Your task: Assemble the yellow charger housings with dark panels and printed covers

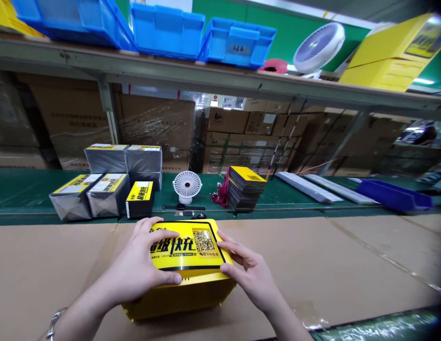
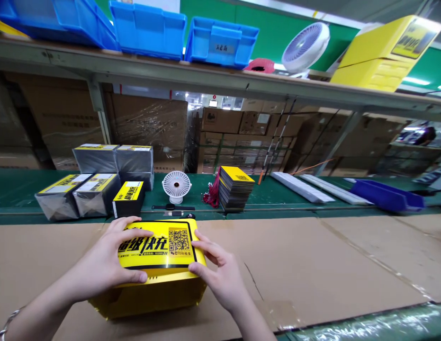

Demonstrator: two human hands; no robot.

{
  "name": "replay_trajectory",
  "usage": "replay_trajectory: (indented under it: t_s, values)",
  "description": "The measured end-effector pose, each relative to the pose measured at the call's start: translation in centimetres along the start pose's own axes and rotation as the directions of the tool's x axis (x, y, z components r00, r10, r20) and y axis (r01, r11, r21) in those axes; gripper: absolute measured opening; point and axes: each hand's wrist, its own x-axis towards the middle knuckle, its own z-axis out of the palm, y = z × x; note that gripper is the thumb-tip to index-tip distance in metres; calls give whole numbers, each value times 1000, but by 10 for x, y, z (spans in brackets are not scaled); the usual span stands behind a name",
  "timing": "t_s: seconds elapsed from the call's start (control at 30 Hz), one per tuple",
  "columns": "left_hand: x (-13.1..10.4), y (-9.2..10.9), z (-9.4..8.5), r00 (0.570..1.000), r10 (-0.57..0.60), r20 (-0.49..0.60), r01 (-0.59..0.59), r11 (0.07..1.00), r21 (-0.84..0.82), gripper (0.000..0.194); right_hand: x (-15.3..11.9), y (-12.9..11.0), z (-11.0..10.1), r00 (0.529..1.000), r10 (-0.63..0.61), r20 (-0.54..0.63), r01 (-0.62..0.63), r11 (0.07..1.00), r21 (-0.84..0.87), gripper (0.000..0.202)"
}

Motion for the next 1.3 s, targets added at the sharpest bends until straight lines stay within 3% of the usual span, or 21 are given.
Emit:
replay_trajectory:
  t_s: [0.27,0.47,0.6,0.73,0.87,0.93,1.0,1.1,1.17,1.23,1.3]
  values:
    - [4,-4,-1,1000,7,30,-8,1000,24,69,-3,-3,8,996,35,-81,-33,999,21,39]
    - [9,-3,-7,994,29,108,-38,996,80,76,-1,0,-3,998,54,10,-54,998,12,38]
    - [11,-4,-9,974,111,196,-136,983,121,85,-2,-9,-7,993,108,48,-105,993,-57,39]
    - [4,-23,-10,958,181,222,-214,967,137,85,2,-21,-11,992,88,89,-67,972,-224,45]
    - [-12,-53,-18,975,120,188,-128,991,31,73,24,-23,-22,966,31,257,48,955,-293,82]
    - [-18,-60,-21,981,76,176,-80,997,14,73,42,-21,-24,939,16,343,90,953,-291,87]
    - [-19,-57,-20,985,24,168,-35,998,61,71,60,-20,-19,943,13,332,106,935,-338,72]
    - [-13,-36,-8,991,18,136,-45,979,197,69,75,-23,7,988,-1,156,89,824,-560,39]
    - [-5,-20,2,988,91,128,-124,954,273,68,71,-30,29,991,-68,117,130,706,-696,41]
    - [1,-9,9,974,179,141,-214,932,294,68,60,-40,44,961,-112,253,266,623,-735,49]
    - [3,-8,8,956,236,176,-277,924,265,71,48,-47,47,896,-85,437,394,607,-690,61]
